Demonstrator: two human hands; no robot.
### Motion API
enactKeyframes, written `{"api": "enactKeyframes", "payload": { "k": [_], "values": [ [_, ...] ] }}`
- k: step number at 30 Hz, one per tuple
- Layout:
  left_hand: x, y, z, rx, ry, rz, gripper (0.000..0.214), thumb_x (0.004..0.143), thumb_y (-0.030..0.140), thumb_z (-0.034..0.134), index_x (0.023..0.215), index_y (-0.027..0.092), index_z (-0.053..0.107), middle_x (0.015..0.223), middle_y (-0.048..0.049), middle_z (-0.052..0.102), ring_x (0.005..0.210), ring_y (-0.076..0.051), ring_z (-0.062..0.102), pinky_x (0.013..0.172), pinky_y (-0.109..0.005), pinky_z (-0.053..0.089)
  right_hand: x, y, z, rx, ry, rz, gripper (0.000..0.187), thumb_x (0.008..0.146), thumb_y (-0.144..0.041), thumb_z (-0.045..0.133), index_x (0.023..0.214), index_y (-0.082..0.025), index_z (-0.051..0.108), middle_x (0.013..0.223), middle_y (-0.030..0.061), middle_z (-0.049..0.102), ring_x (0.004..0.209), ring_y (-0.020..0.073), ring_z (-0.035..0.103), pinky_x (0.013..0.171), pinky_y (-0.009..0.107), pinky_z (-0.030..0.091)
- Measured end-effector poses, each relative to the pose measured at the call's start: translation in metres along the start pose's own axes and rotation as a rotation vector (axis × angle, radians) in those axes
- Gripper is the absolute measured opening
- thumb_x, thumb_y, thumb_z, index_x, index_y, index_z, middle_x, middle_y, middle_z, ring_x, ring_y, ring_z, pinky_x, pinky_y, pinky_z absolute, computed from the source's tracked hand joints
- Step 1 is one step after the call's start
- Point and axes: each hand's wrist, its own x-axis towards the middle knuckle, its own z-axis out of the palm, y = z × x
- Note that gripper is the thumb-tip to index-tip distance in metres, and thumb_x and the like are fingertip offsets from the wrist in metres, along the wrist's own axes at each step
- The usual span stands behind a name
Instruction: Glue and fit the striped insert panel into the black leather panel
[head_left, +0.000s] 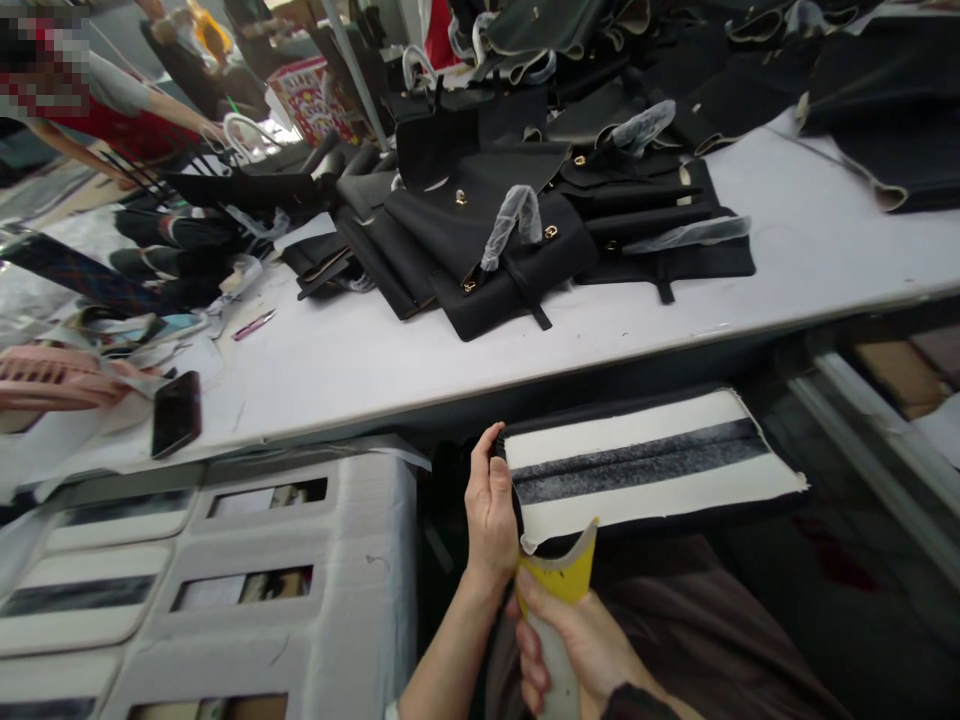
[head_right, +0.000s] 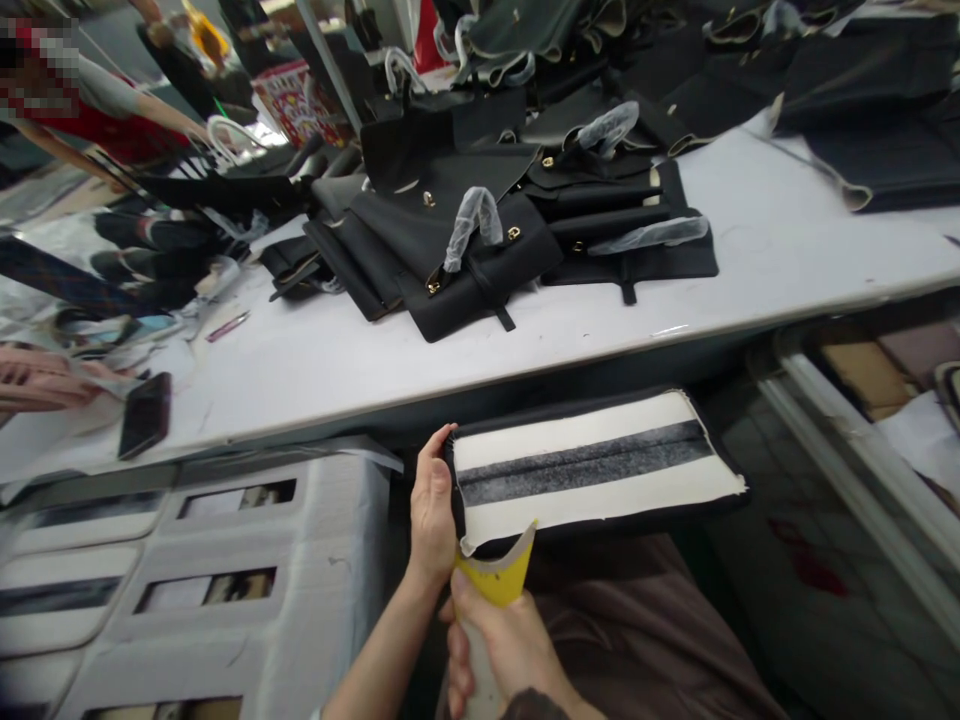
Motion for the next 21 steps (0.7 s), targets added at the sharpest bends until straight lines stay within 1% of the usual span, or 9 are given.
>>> {"api": "enactKeyframes", "payload": {
  "k": [2,3,6,8,10,12,18,21],
  "values": [
    [0.002,-0.001,0.001,0.032,0.004,0.004,0.042,0.102,0.044,0.033,0.134,0.023,0.05,0.136,-0.0045,0.053,0.126,-0.019,0.047,0.108,-0.03,0.034,-0.003,-0.007,-0.001,0.061,0.082,0.073,0.059,0.051,-0.074,0.076,0.066,-0.019,0.058,0.039,-0.0052,0.042,0.028,0.0103,0.036,0.03,0.026,0.037],
    [0.004,-0.001,0.002,0.046,0.001,0.002,0.041,0.102,0.044,0.033,0.133,0.024,0.05,0.135,-0.0041,0.053,0.125,-0.019,0.048,0.107,-0.03,0.034,-0.004,-0.011,-0.002,0.066,0.077,0.078,0.059,0.052,-0.073,0.076,0.067,-0.018,0.059,0.039,-0.0049,0.043,0.028,0.0106,0.038,0.03,0.026,0.039],
    [0.006,-0.001,0.005,0.093,-0.007,-0.002,0.04,0.102,0.043,0.034,0.134,0.024,0.049,0.135,-0.0046,0.053,0.124,-0.019,0.048,0.106,-0.03,0.035,-0.005,-0.017,-0.007,0.078,0.021,0.083,0.056,0.058,-0.07,0.076,0.067,-0.017,0.059,0.039,-0.0043,0.045,0.028,0.0113,0.04,0.031,0.026,0.041],
    [0.007,0.0,0.007,0.125,-0.007,-0.005,0.04,0.102,0.043,0.034,0.134,0.024,0.048,0.134,-0.0053,0.053,0.124,-0.02,0.048,0.106,-0.031,0.035,-0.004,-0.018,-0.013,0.087,-0.046,0.103,0.053,0.061,-0.068,0.076,0.067,-0.017,0.061,0.039,-0.0036,0.046,0.027,0.0117,0.041,0.031,0.026,0.042],
    [0.008,0.0,0.009,0.156,-0.005,-0.005,0.04,0.101,0.044,0.034,0.133,0.024,0.047,0.134,-0.0055,0.052,0.124,-0.021,0.048,0.105,-0.032,0.036,-0.003,-0.02,-0.019,0.098,-0.11,0.103,0.049,0.065,-0.064,0.075,0.067,-0.017,0.063,0.04,-0.0029,0.048,0.028,0.0119,0.043,0.032,0.025,0.042],
    [0.008,-0.001,0.011,0.19,-0.001,-0.006,0.039,0.101,0.044,0.035,0.133,0.025,0.047,0.134,-0.0054,0.052,0.123,-0.021,0.049,0.105,-0.033,0.036,-0.002,-0.023,-0.024,0.101,-0.141,0.091,0.046,0.069,-0.062,0.075,0.068,-0.017,0.064,0.04,-0.0022,0.048,0.028,0.0114,0.042,0.031,0.024,0.04],
    [0.011,0.001,0.016,0.294,0.003,0.022,0.036,0.101,0.04,0.037,0.133,0.027,0.045,0.134,-0.0037,0.052,0.124,-0.019,0.047,0.106,-0.03,0.034,-0.003,-0.038,-0.03,0.068,-0.193,0.148,0.049,0.064,-0.063,0.077,0.064,-0.016,0.063,0.037,-0.0023,0.046,0.026,0.0099,0.037,0.029,0.022,0.035],
    [0.014,0.003,0.02,0.329,0.01,0.025,0.034,0.101,0.038,0.037,0.132,0.026,0.045,0.131,-0.0047,0.052,0.122,-0.019,0.049,0.105,-0.031,0.035,-0.002,-0.042,-0.034,0.045,-0.161,0.181,0.051,0.062,-0.065,0.077,0.063,-0.016,0.064,0.037,-0.0021,0.046,0.026,0.0106,0.037,0.028,0.024,0.036]
  ]
}}
